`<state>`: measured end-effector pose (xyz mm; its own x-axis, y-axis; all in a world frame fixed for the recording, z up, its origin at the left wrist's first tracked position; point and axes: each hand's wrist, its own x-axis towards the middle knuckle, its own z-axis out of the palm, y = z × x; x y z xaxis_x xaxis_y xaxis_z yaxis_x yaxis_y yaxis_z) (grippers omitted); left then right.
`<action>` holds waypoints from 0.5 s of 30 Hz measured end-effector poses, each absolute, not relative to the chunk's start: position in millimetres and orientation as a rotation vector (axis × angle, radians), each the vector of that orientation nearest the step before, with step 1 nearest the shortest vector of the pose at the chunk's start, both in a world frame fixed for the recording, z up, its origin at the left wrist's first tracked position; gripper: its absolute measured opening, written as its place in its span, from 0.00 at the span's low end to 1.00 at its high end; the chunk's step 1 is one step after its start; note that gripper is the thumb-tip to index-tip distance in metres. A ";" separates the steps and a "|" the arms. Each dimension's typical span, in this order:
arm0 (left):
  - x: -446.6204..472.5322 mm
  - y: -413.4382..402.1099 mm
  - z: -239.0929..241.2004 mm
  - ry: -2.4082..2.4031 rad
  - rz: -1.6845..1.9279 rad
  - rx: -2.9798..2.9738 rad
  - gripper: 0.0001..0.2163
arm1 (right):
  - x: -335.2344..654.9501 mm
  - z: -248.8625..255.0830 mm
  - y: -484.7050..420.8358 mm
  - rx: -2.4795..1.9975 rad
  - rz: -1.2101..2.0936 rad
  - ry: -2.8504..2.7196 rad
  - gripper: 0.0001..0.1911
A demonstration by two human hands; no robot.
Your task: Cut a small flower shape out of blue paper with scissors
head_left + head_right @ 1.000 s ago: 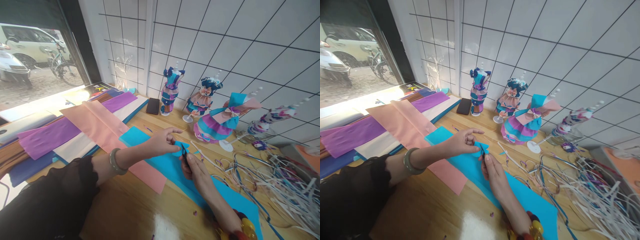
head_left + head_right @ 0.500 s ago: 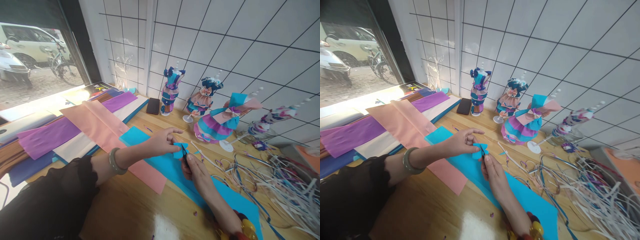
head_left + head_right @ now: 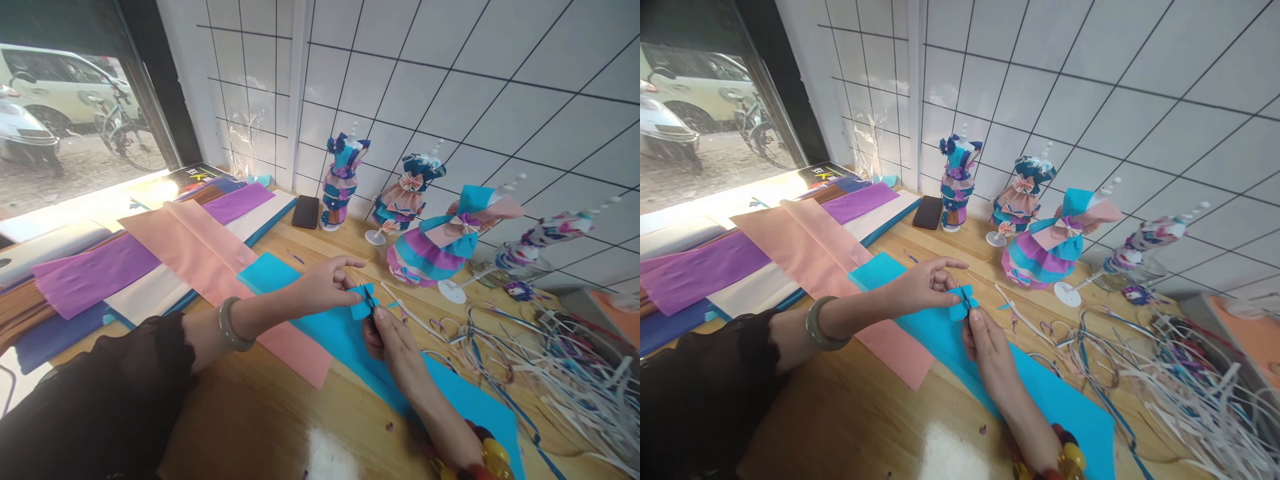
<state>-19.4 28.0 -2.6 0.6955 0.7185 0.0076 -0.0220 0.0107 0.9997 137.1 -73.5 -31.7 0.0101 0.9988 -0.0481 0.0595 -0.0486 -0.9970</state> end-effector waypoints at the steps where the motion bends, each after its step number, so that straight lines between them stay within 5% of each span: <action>1: -19.2 27.9 -3.1 0.610 0.633 1.465 0.30 | 136.9 -32.1 -73.5 -1.294 1.208 -1.214 0.25; 15: -18.8 27.2 -0.3 0.663 0.643 1.413 0.29 | 135.1 -31.7 -74.8 -1.302 1.222 -1.161 0.25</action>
